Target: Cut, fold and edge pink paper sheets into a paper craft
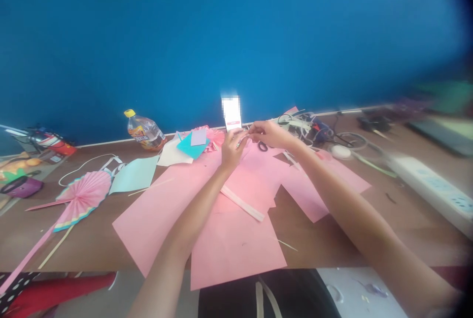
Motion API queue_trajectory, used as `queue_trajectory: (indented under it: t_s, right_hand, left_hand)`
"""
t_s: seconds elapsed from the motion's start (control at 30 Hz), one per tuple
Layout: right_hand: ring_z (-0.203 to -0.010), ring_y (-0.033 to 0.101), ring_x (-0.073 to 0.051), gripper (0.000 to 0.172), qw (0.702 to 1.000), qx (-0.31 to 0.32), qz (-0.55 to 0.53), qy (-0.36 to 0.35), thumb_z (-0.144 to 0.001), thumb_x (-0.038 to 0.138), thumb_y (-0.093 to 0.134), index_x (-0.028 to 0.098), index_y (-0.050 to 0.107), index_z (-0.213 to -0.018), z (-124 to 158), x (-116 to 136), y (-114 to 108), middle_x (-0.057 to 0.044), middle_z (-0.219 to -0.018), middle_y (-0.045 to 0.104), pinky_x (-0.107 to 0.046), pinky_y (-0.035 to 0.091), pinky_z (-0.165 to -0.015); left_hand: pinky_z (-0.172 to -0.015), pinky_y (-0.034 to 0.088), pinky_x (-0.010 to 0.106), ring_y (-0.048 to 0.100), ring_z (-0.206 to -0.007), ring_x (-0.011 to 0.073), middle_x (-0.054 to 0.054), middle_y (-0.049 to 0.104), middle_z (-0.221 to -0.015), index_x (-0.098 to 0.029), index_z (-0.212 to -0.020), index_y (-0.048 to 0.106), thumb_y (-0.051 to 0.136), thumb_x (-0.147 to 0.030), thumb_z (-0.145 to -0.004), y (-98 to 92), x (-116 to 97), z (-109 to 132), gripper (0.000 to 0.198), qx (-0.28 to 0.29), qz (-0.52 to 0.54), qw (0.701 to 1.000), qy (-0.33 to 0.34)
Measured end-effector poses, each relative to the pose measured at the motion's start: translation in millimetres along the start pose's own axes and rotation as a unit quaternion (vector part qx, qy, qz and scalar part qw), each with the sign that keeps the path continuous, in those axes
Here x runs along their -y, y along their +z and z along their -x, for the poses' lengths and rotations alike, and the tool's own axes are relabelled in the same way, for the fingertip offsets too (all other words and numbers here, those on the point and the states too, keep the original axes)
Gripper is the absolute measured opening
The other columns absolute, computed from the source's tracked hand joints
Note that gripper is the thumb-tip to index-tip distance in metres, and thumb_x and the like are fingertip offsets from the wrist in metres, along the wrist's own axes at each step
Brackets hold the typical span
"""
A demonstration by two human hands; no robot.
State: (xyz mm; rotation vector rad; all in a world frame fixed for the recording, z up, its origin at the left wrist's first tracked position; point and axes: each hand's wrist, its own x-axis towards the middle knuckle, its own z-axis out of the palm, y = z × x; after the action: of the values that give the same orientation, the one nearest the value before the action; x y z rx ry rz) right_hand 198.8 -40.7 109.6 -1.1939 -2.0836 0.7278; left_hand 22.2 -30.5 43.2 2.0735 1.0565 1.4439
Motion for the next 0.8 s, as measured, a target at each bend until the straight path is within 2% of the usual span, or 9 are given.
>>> queue_trajectory:
  t_s: [0.23,0.33,0.43,0.6,0.7,0.8]
  right_hand:
    - [-0.063,0.057,-0.013,0.027,0.999,0.037,-0.018,-0.028,-0.083,0.036,0.053,0.018,0.063,-0.101,0.7,-0.9,-2.2,-0.004,-0.080,0.069,-0.026,0.039,-0.060]
    - [-0.067,0.060,-0.015,0.024,0.997,0.058,-0.018,-0.043,-0.083,0.034,0.051,0.017,0.066,-0.093,0.6,-3.1,-2.2,-0.005,-0.081,0.070,-0.027,0.042,-0.062]
    - [-0.068,0.061,-0.015,0.021,0.998,0.038,-0.009,-0.054,-0.082,0.030,0.051,0.017,0.067,-0.087,-0.6,-5.3,0.2,-0.004,-0.079,0.071,-0.026,0.043,-0.063]
    - [-0.067,0.062,-0.016,0.020,0.998,-0.013,0.006,-0.063,-0.082,0.033,0.054,0.018,0.067,-0.087,-3.1,-5.0,5.3,-0.004,-0.078,0.071,-0.026,0.042,-0.062]
    - [-0.069,0.063,-0.016,0.018,0.997,-0.021,0.000,-0.072,-0.083,0.031,0.054,0.018,0.066,-0.086,-4.0,-5.0,8.4,-0.004,-0.078,0.071,-0.025,0.042,-0.062]
    - [-0.070,0.063,-0.016,0.016,0.996,-0.030,0.009,-0.078,-0.083,0.027,0.052,0.018,0.066,-0.086,-5.0,-6.9,11.7,-0.004,-0.079,0.071,-0.025,0.042,-0.064]
  left_hand:
    - [-0.101,0.038,0.033,0.053,-0.114,0.0197,0.007,0.059,-0.116,-0.025,-0.108,0.066,0.048,-0.037,-0.090,-5.4,6.8,-1.8,0.029,-0.013,-0.023,0.998,0.058]
    - [-0.099,0.043,0.035,0.056,-0.111,0.0184,0.007,0.061,-0.113,-0.024,-0.106,0.066,0.046,-0.036,-0.091,-4.1,9.9,-3.2,0.027,-0.022,-0.037,0.994,0.101]
    - [-0.093,0.048,0.035,0.057,-0.110,0.0182,0.008,0.062,-0.112,-0.022,-0.105,0.064,0.047,-0.035,-0.091,-0.5,8.7,-3.5,0.026,-0.049,-0.027,0.990,0.127]
    - [-0.080,0.055,0.031,0.057,-0.111,0.0199,0.011,0.057,-0.119,-0.021,-0.107,0.060,0.052,-0.041,-0.087,7.7,0.7,-3.5,0.030,-0.088,0.070,0.992,0.062]
    - [-0.082,0.055,0.031,0.059,-0.107,0.0187,0.010,0.056,-0.118,-0.020,-0.103,0.059,0.056,-0.042,-0.085,11.7,-0.4,-5.0,0.028,-0.105,0.129,0.986,0.022]
    - [-0.085,0.055,0.032,0.059,-0.108,0.0192,0.010,0.057,-0.116,-0.020,-0.100,0.060,0.058,-0.041,-0.084,12.8,0.8,-6.2,0.028,-0.108,0.157,0.982,0.011]
